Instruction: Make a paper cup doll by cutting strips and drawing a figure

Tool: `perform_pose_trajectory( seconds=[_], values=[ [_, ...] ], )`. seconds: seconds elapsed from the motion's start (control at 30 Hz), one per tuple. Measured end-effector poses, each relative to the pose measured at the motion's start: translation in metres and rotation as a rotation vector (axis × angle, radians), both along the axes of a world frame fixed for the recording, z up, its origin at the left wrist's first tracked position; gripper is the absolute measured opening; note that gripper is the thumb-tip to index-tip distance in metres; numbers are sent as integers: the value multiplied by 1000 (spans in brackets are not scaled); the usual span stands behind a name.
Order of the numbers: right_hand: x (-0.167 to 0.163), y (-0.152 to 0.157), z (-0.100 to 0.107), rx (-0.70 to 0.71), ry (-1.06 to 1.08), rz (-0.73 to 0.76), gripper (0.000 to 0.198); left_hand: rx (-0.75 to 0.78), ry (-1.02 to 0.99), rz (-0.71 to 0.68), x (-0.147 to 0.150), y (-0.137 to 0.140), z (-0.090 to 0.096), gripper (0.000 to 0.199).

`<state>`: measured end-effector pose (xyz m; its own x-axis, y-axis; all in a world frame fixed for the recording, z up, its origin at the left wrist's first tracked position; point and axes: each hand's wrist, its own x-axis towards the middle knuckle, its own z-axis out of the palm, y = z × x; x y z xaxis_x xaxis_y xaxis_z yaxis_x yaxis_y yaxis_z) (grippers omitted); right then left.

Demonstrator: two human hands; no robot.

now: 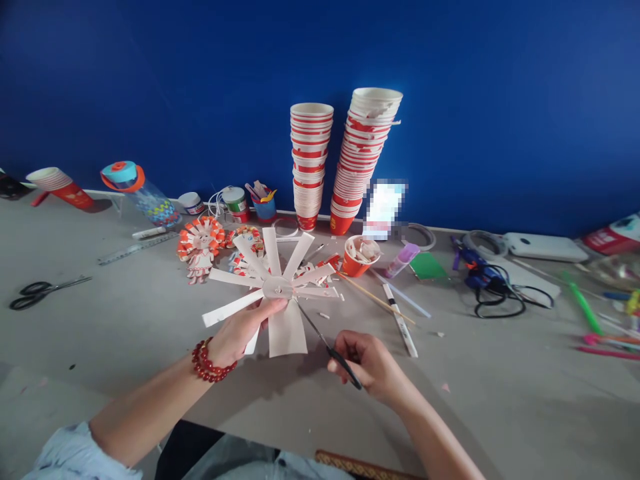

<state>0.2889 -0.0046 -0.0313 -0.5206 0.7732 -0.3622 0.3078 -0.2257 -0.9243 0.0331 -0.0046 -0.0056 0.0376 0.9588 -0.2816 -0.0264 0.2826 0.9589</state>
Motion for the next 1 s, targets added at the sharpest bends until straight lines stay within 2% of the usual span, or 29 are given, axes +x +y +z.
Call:
perform_pose_trajectory(
  seconds=[0.23,0.4,0.57,0.77,1.0],
  values=[
    [0,0,1,11,51,59,59,-33,0,-5,0,0,-1,27],
    [2,-1,-1,57,-1,54,54,-78,22,5,0,0,-3,36],
    [4,0,-4,223,-131,59,49,-60,-25,5,1,0,-1,35],
    [2,1,3,444,-290,51,43,-96,-68,6,2,1,-2,35],
    [3,1,9,434,-307,59,39,-118,-79,22,2,2,-3,40]
  ],
)
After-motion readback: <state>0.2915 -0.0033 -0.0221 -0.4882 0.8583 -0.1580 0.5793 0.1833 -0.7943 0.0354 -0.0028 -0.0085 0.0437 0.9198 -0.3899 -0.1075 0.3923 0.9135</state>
